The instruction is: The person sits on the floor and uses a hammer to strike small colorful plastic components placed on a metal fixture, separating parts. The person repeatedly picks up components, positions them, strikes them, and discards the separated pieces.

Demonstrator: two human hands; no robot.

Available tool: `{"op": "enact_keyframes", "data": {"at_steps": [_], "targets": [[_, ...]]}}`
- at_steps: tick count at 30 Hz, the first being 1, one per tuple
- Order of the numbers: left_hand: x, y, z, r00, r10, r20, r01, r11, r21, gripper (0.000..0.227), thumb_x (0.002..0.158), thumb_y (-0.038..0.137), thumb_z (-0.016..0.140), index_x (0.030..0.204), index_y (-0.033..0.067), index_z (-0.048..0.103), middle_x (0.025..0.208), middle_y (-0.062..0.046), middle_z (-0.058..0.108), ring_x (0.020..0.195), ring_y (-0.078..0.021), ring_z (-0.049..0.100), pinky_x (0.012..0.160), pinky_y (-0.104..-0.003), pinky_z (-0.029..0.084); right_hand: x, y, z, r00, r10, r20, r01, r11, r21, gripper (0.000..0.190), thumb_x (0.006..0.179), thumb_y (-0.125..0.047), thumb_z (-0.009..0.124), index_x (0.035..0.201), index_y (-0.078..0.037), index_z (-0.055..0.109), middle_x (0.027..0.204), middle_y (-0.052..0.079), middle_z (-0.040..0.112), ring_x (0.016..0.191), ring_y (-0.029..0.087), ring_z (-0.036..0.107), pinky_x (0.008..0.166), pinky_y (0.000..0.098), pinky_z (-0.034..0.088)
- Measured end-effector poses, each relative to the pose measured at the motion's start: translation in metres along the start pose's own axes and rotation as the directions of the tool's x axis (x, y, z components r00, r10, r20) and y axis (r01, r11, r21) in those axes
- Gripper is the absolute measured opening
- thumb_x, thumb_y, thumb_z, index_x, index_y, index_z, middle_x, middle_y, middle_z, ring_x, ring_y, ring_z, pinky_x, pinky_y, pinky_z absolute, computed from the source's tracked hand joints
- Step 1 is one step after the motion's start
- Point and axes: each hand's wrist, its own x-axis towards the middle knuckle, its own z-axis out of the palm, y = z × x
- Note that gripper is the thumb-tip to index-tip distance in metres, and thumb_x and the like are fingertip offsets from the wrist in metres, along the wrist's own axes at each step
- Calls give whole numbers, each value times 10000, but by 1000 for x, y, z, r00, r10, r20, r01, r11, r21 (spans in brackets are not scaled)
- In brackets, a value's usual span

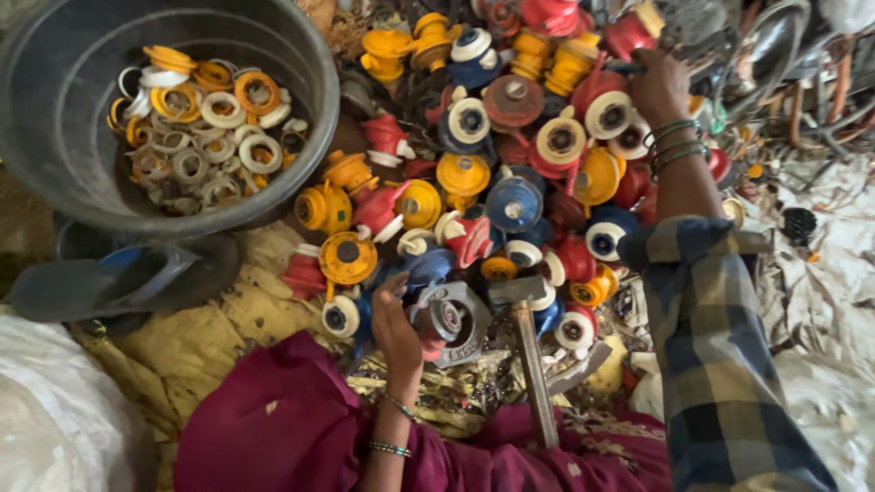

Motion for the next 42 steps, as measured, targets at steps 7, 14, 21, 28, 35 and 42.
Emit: {"op": "enact_keyframes", "data": {"at_steps": [7, 14, 21, 28, 35, 42], "targets": [[3, 0, 1, 1000, -2, -31, 0, 999, -45, 473, 1125, 312, 326, 1192, -9, 667, 1173, -126, 693, 1078, -242, 630, 979, -360, 476, -14, -18, -20, 995, 47, -91, -49, 999, -18, 123, 897, -115, 775, 1009, -68, 789, 985, 215, 728, 906, 387, 695, 820, 482, 548], [2, -3, 1, 999, 2, -33, -2, 1000, 0, 485, 1120, 331, 346, 1162, -23, 675, 1122, -151, 693, 1043, -261, 650, 957, -376, 494, -56, -70, -61, 971, 35, -236, -53, 996, -68, 88, 918, -82, 764, 995, -41, 755, 1054, 170, 694, 878, 359, 682, 761, 471, 543], [4, -16, -1, 1000, -15, -27, 18, 994, 109, 516, 1104, 364, 344, 1146, -6, 702, 1074, -163, 699, 974, -300, 653, 887, -401, 495, -108, -91, -132, 906, 11, -423, -23, 999, -24, 88, 887, -18, 784, 958, -23, 732, 1056, 153, 667, 924, 338, 661, 769, 462, 514], [1, -16, -6, 994, 106, -24, -103, 989, 110, 496, 1124, 363, 384, 1126, -27, 690, 1072, -181, 690, 965, -307, 642, 878, -415, 488, -178, -99, -171, 819, 256, -513, -121, 952, 282, 145, 846, -73, 874, 899, 0, 760, 832, 113, 724, 754, 212, 686, 713, 379, 548], [-6, -10, -8, 948, 312, 61, -317, 915, 248, 435, 1128, 323, 410, 1140, -29, 666, 1109, -207, 660, 1072, -386, 609, 954, -463, 462, -295, -128, -153, 610, 700, -370, -119, 543, 831, 169, 914, -17, 812, 971, 7, 655, 909, 22, 698, 798, 110, 626, 700, 248, 549], [-31, 0, -19, 869, 478, 125, -490, 800, 347, 312, 1103, 241, 515, 1239, -18, 624, 1276, -237, 583, 1204, -419, 565, 1061, -494, 445, -383, -130, -85, 463, 862, -206, 236, 104, 966, 291, 938, -3, 772, 977, -48, 487, 1018, 61, 575, 900, 158, 650, 848, 360, 674]]}}
